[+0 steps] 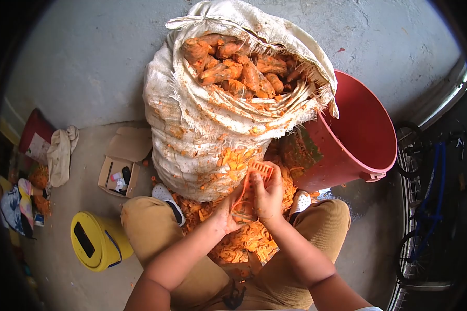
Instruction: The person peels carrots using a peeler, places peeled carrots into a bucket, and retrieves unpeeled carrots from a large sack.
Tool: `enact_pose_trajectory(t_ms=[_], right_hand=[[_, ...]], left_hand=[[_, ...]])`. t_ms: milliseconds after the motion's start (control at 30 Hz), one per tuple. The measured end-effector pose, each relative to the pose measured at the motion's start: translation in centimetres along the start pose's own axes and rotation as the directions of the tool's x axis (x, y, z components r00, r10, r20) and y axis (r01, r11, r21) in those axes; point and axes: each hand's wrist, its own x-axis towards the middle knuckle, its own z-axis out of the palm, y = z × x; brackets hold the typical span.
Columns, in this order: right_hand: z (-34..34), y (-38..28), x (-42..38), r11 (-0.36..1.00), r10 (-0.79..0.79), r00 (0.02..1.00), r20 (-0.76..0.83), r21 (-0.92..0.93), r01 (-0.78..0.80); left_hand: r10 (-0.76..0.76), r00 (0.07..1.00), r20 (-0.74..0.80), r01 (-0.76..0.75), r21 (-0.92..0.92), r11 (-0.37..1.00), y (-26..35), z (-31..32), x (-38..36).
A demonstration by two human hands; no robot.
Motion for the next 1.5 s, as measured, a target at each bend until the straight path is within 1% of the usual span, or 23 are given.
enact_pose_trajectory(t_ms=[67,100,167,267,367,400,467,500,600,700,800,900,1000,1033,1133,1167,1233,1300,1367,1400,1433,1467,1500], right_hand=[[0.2,-0.5,-0.3,0.998,0.001,1.000,0.018,-0.058,0.000],[0.2,-0.4,-0.3,0.995,-0.013,1.000,0.010,-0.095,0.014],[0.0,0.0,-0.3,0.985,-0.042,0.999,-0.003,-0.169,0.041],[-0.4,0.9,-0.2,0.908,-0.196,0.980,-0.031,-0.383,0.169],[-0.2,0.1,-0.1,0.963,-0.093,0.989,-0.112,-0.261,0.061],[-0.3,0.3,0.0,0.960,-0.124,0.984,-0.125,-0.265,0.087],[-0.4,1.0,0.3,0.952,-0.186,0.971,-0.150,-0.273,0.140],[-0.6,1.4,0.4,0.926,-0.217,0.965,-0.150,-0.344,0.154],[-0.3,0.2,0.3,0.975,-0.084,0.988,-0.128,-0.215,0.055],[-0.6,0.4,0.8,0.912,-0.197,0.973,-0.120,-0.387,0.137],[-1.0,0.1,1.0,0.900,-0.121,0.991,-0.049,-0.426,0.089],[-0.6,0.5,0.9,0.971,-0.096,0.983,-0.154,-0.232,0.058],[-0.4,0.0,1.4,0.996,-0.009,0.949,-0.314,-0.085,-0.019],[-0.5,0.1,1.5,0.998,0.023,0.952,-0.305,-0.053,-0.041],[-0.6,0.0,1.6,0.994,-0.098,0.987,-0.130,-0.062,0.091],[-0.7,-0.1,1.6,0.993,-0.088,0.989,-0.118,-0.085,0.079],[-0.9,0.7,1.8,0.991,-0.034,0.974,-0.222,-0.132,0.004],[-0.8,0.9,1.8,0.989,-0.012,0.942,-0.335,-0.142,-0.038],[-1.0,1.6,2.2,0.994,-0.045,0.939,-0.341,-0.106,0.009],[-1.3,2.1,2.4,0.996,-0.060,0.937,-0.345,-0.088,0.031],[-1.6,2.5,2.6,0.973,-0.146,0.936,-0.319,-0.216,0.078],[-1.9,1.2,3.1,0.967,-0.180,0.937,-0.300,-0.228,0.112],[-3.8,1.4,4.7,0.945,-0.191,0.918,-0.349,-0.319,0.076]], left_hand=[[-0.002,0.999,0.034,0.003,-0.032,0.999,0.3,1.2,-0.7],[-0.001,0.997,0.079,0.003,-0.031,1.000,0.3,0.8,-0.7],[0.019,0.999,0.051,-0.018,-0.015,1.000,0.2,0.4,-0.6],[0.065,0.997,0.047,-0.063,-0.037,0.997,-0.1,-0.4,-0.3],[0.078,0.992,0.099,-0.075,-0.026,0.997,0.0,-1.0,0.2],[0.075,0.990,0.123,-0.073,-0.014,0.997,0.1,-1.1,0.3],[0.082,0.994,0.066,-0.083,0.012,0.996,0.1,-1.1,0.4],[0.086,0.996,0.037,-0.087,0.025,0.996,0.1,-1.1,0.5],[0.096,0.995,0.013,-0.097,0.059,0.994,0.1,-1.2,0.7],[0.089,0.996,0.023,-0.090,0.063,0.994,0.1,-1.8,1.1],[0.048,0.999,-0.002,-0.047,0.199,0.979,0.2,-1.9,1.0],[0.039,0.998,0.046,-0.047,0.181,0.982,0.3,-2.5,1.2],[0.166,0.982,-0.094,-0.156,0.111,0.982,-0.3,-1.8,1.0],[0.174,0.978,-0.115,-0.166,0.076,0.983,-0.5,-1.8,1.2],[0.092,0.990,-0.107,-0.066,0.225,0.972,0.0,-1.8,1.1],[0.070,0.996,-0.051,-0.059,0.196,0.979,0.1,-2.2,1.1],[0.032,0.997,0.063,-0.041,0.139,0.989,0.6,-2.6,1.2],[0.165,0.979,-0.123,-0.133,0.235,0.963,0.3,-1.7,1.0],[0.310,0.899,-0.310,-0.209,0.320,0.924,-0.2,1.2,0.8],[0.291,0.921,-0.259,-0.150,0.453,0.879,-0.1,0.2,0.7],[0.263,0.941,-0.211,-0.097,0.578,0.810,0.0,-1.5,0.6],[0.228,0.959,-0.166,-0.052,0.692,0.720,0.3,-1.4,0.2],[0.090,0.990,-0.105,0.025,0.776,0.630,-0.1,-0.9,-0.6]])
